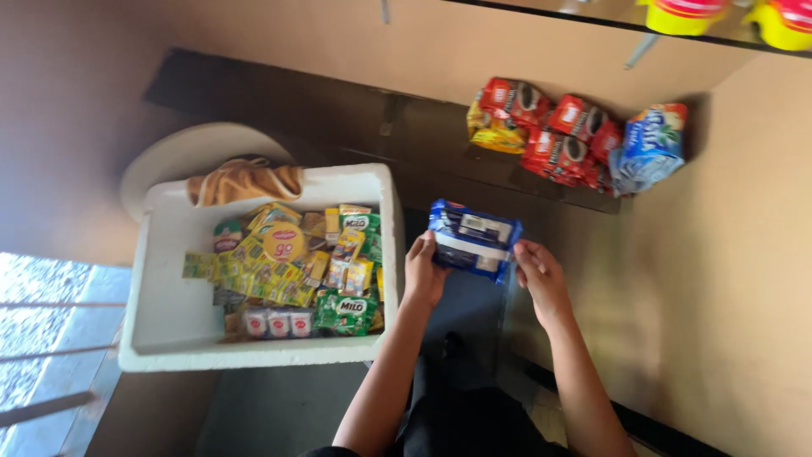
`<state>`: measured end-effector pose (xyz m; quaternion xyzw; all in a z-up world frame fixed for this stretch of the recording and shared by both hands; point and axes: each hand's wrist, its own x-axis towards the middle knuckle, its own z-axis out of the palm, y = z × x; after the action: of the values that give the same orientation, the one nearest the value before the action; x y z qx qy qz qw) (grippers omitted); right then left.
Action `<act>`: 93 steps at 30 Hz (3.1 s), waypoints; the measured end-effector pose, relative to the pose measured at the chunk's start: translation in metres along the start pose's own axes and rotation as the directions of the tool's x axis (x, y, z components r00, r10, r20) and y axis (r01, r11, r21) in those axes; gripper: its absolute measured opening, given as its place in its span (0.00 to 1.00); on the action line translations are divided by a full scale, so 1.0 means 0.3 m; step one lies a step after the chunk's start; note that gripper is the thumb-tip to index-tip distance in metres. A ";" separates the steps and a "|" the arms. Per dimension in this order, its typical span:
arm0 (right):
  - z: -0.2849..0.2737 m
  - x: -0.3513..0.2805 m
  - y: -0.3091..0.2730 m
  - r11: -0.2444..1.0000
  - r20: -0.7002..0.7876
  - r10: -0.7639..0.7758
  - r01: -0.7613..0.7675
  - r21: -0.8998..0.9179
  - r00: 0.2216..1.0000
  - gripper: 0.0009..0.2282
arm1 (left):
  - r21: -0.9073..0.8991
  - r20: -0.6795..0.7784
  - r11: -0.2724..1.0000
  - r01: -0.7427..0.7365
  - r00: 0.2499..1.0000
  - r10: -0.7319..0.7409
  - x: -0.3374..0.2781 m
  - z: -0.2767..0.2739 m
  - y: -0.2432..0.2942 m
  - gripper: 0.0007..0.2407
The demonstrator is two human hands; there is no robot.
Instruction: Transferring various sauce packets and beverage sachets from a bin onto shelves and organizing them.
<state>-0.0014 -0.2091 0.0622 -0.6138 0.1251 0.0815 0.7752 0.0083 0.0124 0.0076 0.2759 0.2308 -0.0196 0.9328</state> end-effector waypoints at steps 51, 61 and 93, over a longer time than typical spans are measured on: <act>0.739 -0.053 -0.065 0.305 0.410 -0.402 0.542 -0.783 0.819 0.34 | 0.512 0.373 0.833 0.209 0.820 -0.435 0.045 -0.036 0.534 0.17; -0.083 0.106 -0.254 0.284 0.037 -0.672 0.303 -0.910 0.740 0.30 | 0.298 0.515 0.800 0.521 0.618 -0.594 0.115 0.507 -0.080 0.18; -0.215 0.124 -0.363 0.284 0.157 -0.725 0.499 -0.819 0.671 0.33 | 0.021 0.440 0.758 0.652 0.675 -0.592 0.139 0.693 -0.259 0.30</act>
<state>0.0585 -0.2982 0.1389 -0.8984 -0.0796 -0.2539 0.3495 0.1200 -0.1587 0.1040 0.1045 0.1053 -0.3792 0.9134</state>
